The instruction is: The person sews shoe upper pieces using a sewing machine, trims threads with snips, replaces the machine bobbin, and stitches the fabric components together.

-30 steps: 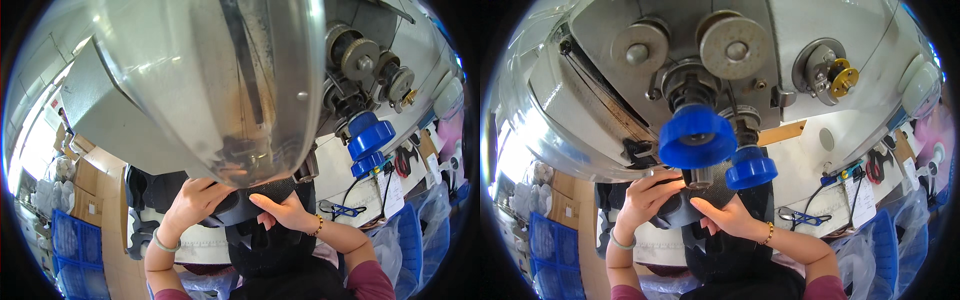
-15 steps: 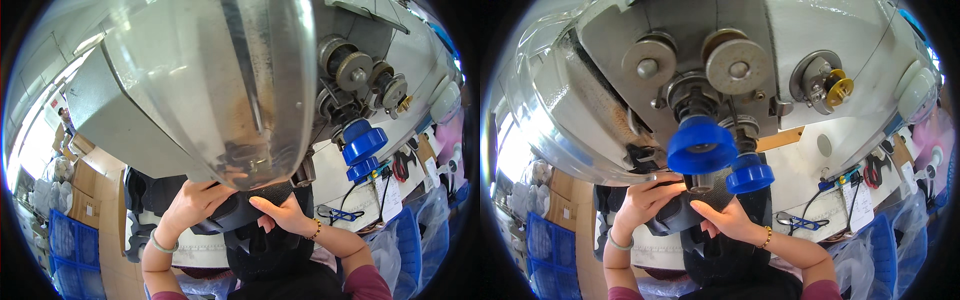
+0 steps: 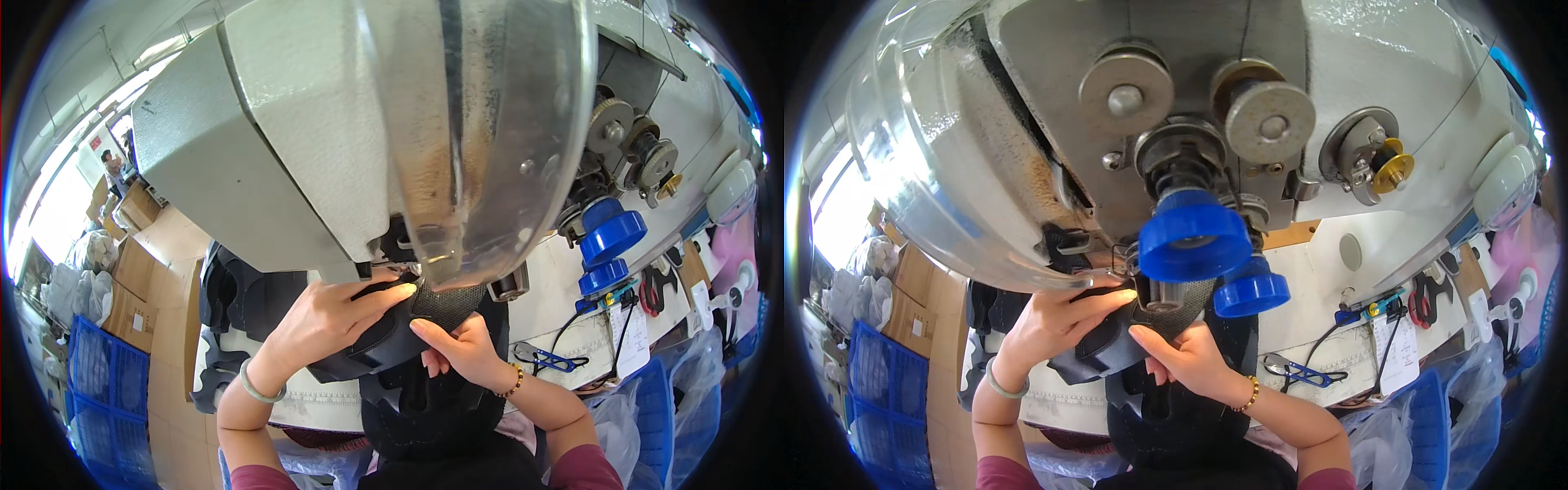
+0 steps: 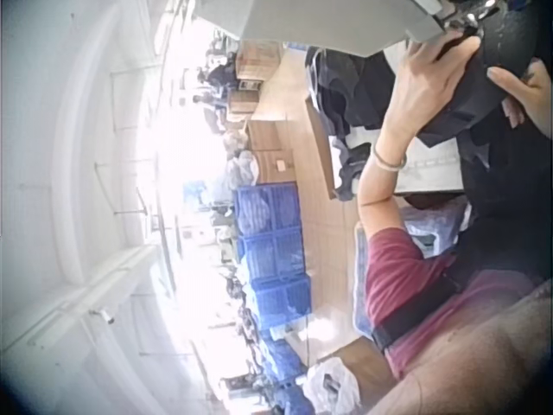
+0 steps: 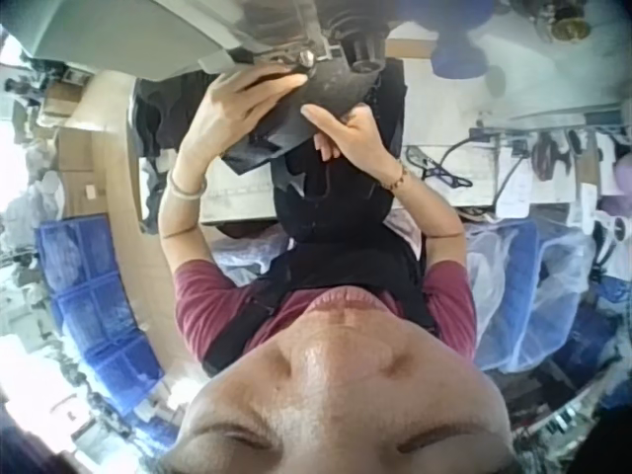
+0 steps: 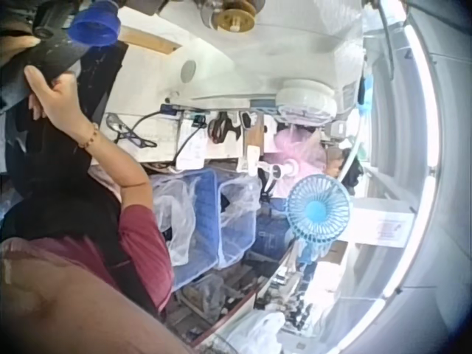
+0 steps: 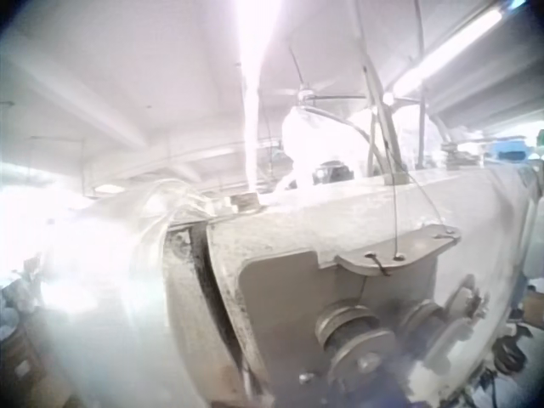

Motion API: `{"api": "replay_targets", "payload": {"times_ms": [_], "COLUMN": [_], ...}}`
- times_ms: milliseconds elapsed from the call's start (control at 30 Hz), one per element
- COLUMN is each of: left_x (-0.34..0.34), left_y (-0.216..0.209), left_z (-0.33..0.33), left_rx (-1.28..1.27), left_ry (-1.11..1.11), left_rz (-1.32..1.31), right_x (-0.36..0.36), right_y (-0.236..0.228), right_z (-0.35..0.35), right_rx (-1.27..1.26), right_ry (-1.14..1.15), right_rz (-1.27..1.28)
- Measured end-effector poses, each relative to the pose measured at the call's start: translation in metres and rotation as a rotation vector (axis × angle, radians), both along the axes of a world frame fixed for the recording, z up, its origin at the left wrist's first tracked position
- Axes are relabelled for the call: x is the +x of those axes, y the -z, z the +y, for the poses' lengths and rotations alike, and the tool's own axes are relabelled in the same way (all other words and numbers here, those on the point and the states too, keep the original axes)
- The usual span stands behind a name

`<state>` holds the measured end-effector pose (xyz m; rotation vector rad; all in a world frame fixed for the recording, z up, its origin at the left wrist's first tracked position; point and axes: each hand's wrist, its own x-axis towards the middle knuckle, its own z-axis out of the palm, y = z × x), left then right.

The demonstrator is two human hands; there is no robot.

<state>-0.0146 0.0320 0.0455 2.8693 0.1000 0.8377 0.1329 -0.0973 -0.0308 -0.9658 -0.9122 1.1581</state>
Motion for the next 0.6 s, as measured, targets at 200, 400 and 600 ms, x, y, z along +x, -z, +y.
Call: {"api": "replay_targets", "payload": {"times_ms": [200, 400, 600], "left_x": [0.003, 0.003, 0.007], "left_y": [-0.003, 0.005, 0.012], "left_z": [0.001, -0.001, -0.013], "left_rx": [-0.04, -0.095, 0.081], "left_ry": [0.045, -0.023, -0.076], "left_rz": [-0.028, -0.072, -0.04], "right_x": [0.003, 0.008, 0.013], "right_y": [0.005, 0.003, 0.002], "right_z": [-0.001, -0.001, -0.006], "right_rx": [-0.009, 0.038, -0.005], "right_ry": [-0.027, -0.046, -0.002], "right_rz": [-0.102, 0.022, -0.003]}}
